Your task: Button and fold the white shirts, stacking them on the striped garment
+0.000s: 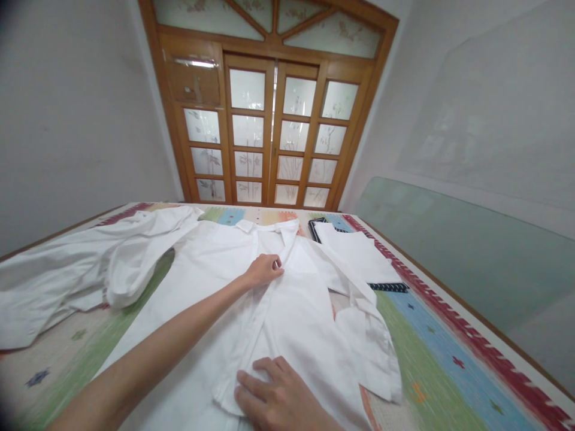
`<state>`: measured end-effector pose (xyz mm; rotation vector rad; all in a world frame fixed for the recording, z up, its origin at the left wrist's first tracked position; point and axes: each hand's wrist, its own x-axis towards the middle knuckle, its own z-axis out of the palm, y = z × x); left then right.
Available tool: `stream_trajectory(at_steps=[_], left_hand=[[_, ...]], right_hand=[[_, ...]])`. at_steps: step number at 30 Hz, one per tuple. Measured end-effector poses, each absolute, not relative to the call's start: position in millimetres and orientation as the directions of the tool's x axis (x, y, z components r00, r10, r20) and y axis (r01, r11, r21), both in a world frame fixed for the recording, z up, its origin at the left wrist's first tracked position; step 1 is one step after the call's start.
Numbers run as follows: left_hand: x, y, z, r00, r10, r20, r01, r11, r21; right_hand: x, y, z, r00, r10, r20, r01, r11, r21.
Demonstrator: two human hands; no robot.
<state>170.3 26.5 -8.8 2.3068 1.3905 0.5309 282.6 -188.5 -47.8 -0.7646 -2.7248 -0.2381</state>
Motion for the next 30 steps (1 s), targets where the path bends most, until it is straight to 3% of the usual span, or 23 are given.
stream_trajectory(at_steps=[6, 10, 15, 19, 24, 30], left_hand=[[151.2, 37.7, -6.9, 0.304, 0.932, 0.198, 0.799, -0.362, 0.479], [115.9, 41.0, -16.2, 0.218, 0.953, 0.210, 0.825, -0.295, 0.483], [86.7, 33.2, -35.7, 0.337, 0.919, 0.205, 0.792, -0.394, 0.466], [86.0, 27.1, -37.7, 0.363, 0.904, 0.225, 0.794, -0.427, 0.433], [86.9, 23.7, -34.8, 0.382, 0.889, 0.253, 0.785, -0.457, 0.419], [82.9, 24.2, -37.8, 0.426, 0.853, 0.301, 0.752, -0.519, 0.406]], right_hand=[[306.3, -193.4, -36.1, -0.825, 0.474, 0.308, 0.516, 0.854, 0.068], [340.9, -206.0, -38.6, -0.734, 0.561, 0.382, 0.620, 0.784, 0.039], [382.3, -227.3, -47.2, -0.543, 0.694, 0.473, 0.802, 0.596, 0.045], [409.2, -234.0, -50.8, -0.372, 0.722, 0.583, 0.907, 0.416, 0.063], [419.6, -231.5, -50.4, -0.114, 0.793, 0.598, 0.951, 0.261, -0.165], [415.7, -235.7, -31.2, 0.114, 0.825, 0.554, 0.844, 0.214, -0.492]])
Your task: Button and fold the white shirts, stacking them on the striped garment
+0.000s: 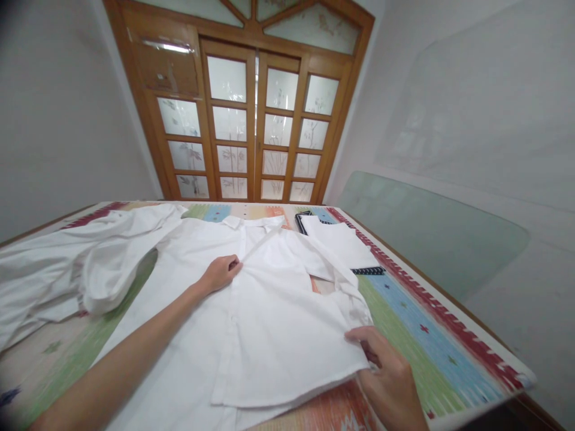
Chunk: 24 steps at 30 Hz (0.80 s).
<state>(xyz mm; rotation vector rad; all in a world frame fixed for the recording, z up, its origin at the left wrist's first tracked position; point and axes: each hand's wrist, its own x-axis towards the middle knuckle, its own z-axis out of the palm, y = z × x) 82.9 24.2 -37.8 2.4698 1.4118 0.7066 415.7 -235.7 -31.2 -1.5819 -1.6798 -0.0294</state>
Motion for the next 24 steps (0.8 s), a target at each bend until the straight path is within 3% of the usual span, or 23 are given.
stream_trajectory(at_steps=[3, 11, 14, 21, 24], left_hand=[[81.9, 26.3, -39.6, 0.444, 0.841, 0.308, 0.745, -0.538, 0.394], [79.0, 29.1, -42.7, 0.488, 0.802, 0.344, 0.684, -0.596, 0.420], [79.1, 27.9, -42.2, 0.491, 0.801, 0.342, 0.689, -0.597, 0.410], [80.3, 26.1, -41.3, 0.492, 0.810, 0.321, 0.718, -0.585, 0.376], [79.6, 25.3, -41.6, 0.502, 0.807, 0.311, 0.720, -0.590, 0.367]], right_hand=[[418.0, -242.3, -24.7, 0.163, 0.842, 0.514, 0.814, 0.179, -0.552], [414.0, -247.7, -51.9, 0.190, 0.903, 0.386, 0.882, 0.016, -0.472], [413.5, -249.8, -54.7, 0.184, 0.906, 0.382, 0.884, 0.018, -0.468], [425.3, -263.9, -30.9, 0.014, 0.984, 0.176, 0.831, 0.086, -0.550], [432.3, -262.7, -22.7, 0.023, 0.986, 0.162, 0.816, 0.075, -0.573]])
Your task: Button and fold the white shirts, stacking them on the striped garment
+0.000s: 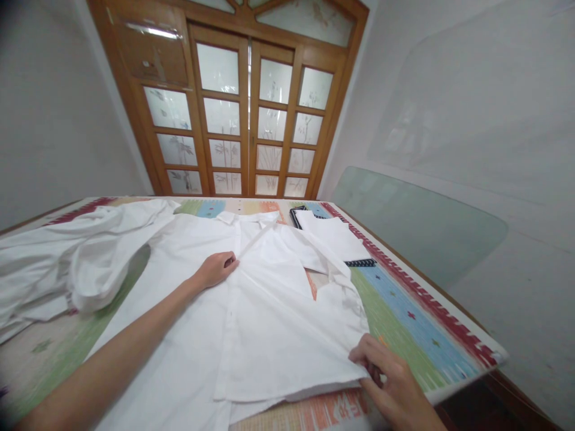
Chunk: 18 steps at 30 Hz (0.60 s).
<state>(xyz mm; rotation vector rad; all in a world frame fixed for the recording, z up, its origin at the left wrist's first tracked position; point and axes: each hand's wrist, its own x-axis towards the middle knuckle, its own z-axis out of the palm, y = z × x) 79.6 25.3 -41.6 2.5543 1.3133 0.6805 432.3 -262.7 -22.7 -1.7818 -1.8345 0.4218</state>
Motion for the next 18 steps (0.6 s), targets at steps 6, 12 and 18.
stream_trajectory(at_steps=[6, 12, 18], left_hand=[[75.5, 24.8, -44.5, 0.528, 0.784, 0.327, 0.689, -0.621, 0.374], [74.2, 24.5, -46.4, 0.520, 0.778, 0.352, 0.696, -0.625, 0.352], [74.3, 22.4, -47.1, 0.529, 0.764, 0.370, 0.696, -0.640, 0.326]], right_hand=[[434.8, -256.1, -26.9, -0.058, 0.998, 0.014, 0.828, 0.056, -0.557], [429.4, -261.2, -17.0, -0.183, 0.972, -0.149, 0.817, 0.066, -0.573], [454.4, -244.8, -1.0, -0.117, 0.992, -0.037, 0.812, 0.074, -0.579]])
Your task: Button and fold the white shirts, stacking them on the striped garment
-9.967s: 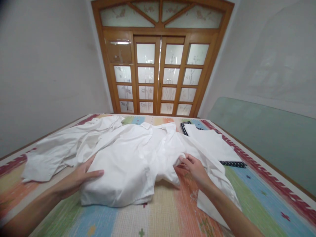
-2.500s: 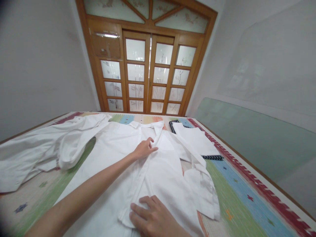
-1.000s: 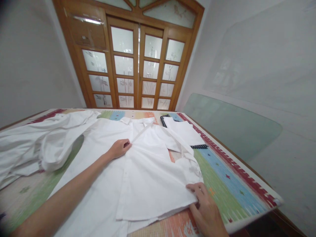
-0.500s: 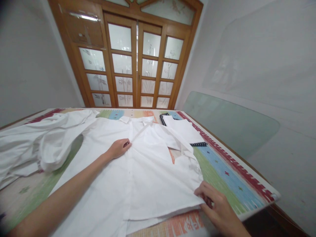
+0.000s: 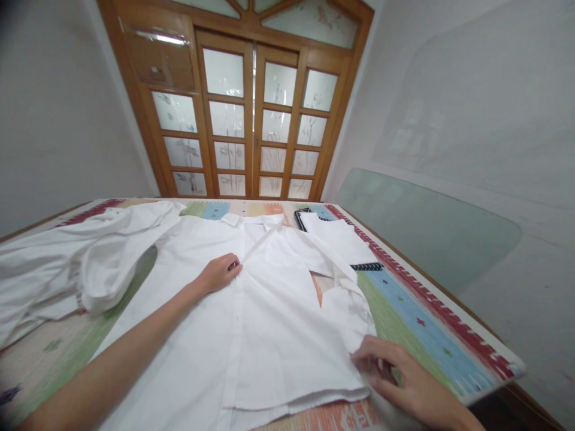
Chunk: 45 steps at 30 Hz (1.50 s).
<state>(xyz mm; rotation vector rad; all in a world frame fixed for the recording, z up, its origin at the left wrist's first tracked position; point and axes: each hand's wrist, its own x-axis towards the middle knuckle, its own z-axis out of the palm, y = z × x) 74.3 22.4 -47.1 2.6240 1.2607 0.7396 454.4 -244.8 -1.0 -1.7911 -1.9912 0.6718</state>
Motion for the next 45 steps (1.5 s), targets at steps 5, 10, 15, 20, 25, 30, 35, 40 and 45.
stream_trajectory(at_steps=[5, 10, 15, 20, 25, 30, 35, 40, 45], left_hand=[[74.6, 21.0, -46.7, 0.532, 0.762, 0.370, 0.690, -0.643, 0.332], [75.1, 17.9, -43.8, 0.531, 0.769, 0.356, 0.695, -0.635, 0.337], [76.2, 17.2, -42.6, 0.531, 0.776, 0.341, 0.708, -0.627, 0.325], [76.6, 18.9, -45.1, 0.530, 0.779, 0.336, 0.718, -0.623, 0.310], [76.4, 19.0, -44.9, 0.532, 0.780, 0.329, 0.719, -0.622, 0.311], [77.0, 18.8, -44.2, 0.536, 0.776, 0.332, 0.712, -0.627, 0.315], [77.1, 17.9, -43.3, 0.544, 0.773, 0.328, 0.702, -0.633, 0.327], [77.1, 16.9, -44.2, 0.538, 0.775, 0.332, 0.711, -0.629, 0.315], [77.3, 16.5, -46.1, 0.537, 0.773, 0.337, 0.709, -0.630, 0.316]], right_hand=[[480.4, -193.3, -12.5, 0.315, 0.922, 0.226, 0.845, -0.164, -0.508], [485.8, -153.4, -21.7, 0.319, 0.935, 0.153, 0.868, -0.223, -0.444], [474.1, -135.9, -1.5, 0.258, 0.963, 0.074, 0.734, -0.146, -0.663], [487.6, -103.9, 46.5, 0.310, 0.950, 0.043, 0.598, -0.160, -0.785], [539.2, -65.6, 103.3, 0.467, 0.877, 0.115, 0.756, -0.328, -0.566], [578.9, -49.5, 113.4, 0.447, 0.894, -0.023, 0.884, -0.445, -0.143], [560.7, -36.6, 79.7, 0.327, 0.945, -0.015, 0.942, -0.328, -0.067], [480.1, -0.1, 57.2, 0.182, 0.972, 0.152, 0.944, -0.129, -0.305], [391.8, 52.9, 42.2, 0.127, 0.987, 0.103, 0.888, -0.066, -0.456]])
